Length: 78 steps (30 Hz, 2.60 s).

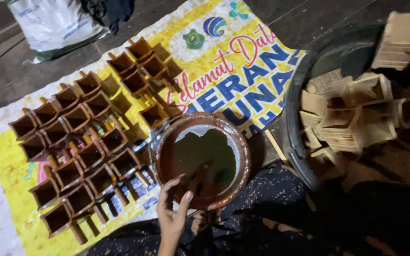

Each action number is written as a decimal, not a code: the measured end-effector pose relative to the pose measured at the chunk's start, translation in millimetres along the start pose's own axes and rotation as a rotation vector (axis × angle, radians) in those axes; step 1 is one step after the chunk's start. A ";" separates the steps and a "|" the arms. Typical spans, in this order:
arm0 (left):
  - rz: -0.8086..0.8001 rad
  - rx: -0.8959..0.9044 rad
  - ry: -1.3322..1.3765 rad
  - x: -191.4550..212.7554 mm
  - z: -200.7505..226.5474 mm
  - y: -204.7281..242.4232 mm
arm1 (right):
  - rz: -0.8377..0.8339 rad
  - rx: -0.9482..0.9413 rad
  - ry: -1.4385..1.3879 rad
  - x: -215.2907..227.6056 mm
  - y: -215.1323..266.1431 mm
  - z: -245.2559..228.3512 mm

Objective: The person stains small wooden box components by dipping them into a bowl of liquid and then placing them on a yellow sheet to dry.

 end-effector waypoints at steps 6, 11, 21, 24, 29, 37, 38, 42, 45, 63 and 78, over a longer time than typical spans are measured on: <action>-0.077 -0.128 0.147 -30.0 65.5 -2.9 | -0.491 0.181 0.183 42.2 205.4 -4.2; -0.250 -0.193 0.114 -38.8 101.6 8.6 | -0.140 1.992 0.539 88.9 621.1 -64.5; -0.064 -0.001 0.186 22.0 41.5 30.0 | -0.831 1.851 0.181 49.1 804.1 -17.6; -0.073 0.217 0.603 22.5 12.6 31.3 | -0.831 1.521 0.062 29.6 772.0 4.4; -0.176 0.111 0.701 5.9 -0.3 29.0 | -1.097 1.054 -0.030 20.3 748.5 26.5; -0.222 0.189 0.759 -2.1 0.6 18.2 | -0.975 0.760 -0.094 17.1 710.2 54.0; -0.196 0.158 0.691 3.6 1.4 13.5 | -0.919 0.823 -0.063 17.2 713.4 44.3; -0.046 0.048 0.473 22.7 2.9 9.7 | -0.750 1.058 -0.036 -9.0 715.5 38.2; 0.040 0.133 0.357 39.7 -29.3 21.0 | -0.678 1.174 0.000 -40.8 698.4 57.3; 0.145 0.311 0.290 47.6 -57.8 69.1 | -0.650 1.473 0.186 -98.6 704.4 117.4; 0.190 0.259 0.251 53.1 -56.9 66.8 | -0.793 1.509 0.333 -111.6 725.0 105.2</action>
Point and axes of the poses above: each hand's wrist, its own y-axis away from the middle knuckle, its own x-axis out of the back of the hand, z = x × y, the point moved 2 cm from there along -y, towards the middle knuckle, and after that the axes turned 7 degrees about z, right-handed, at the moved point
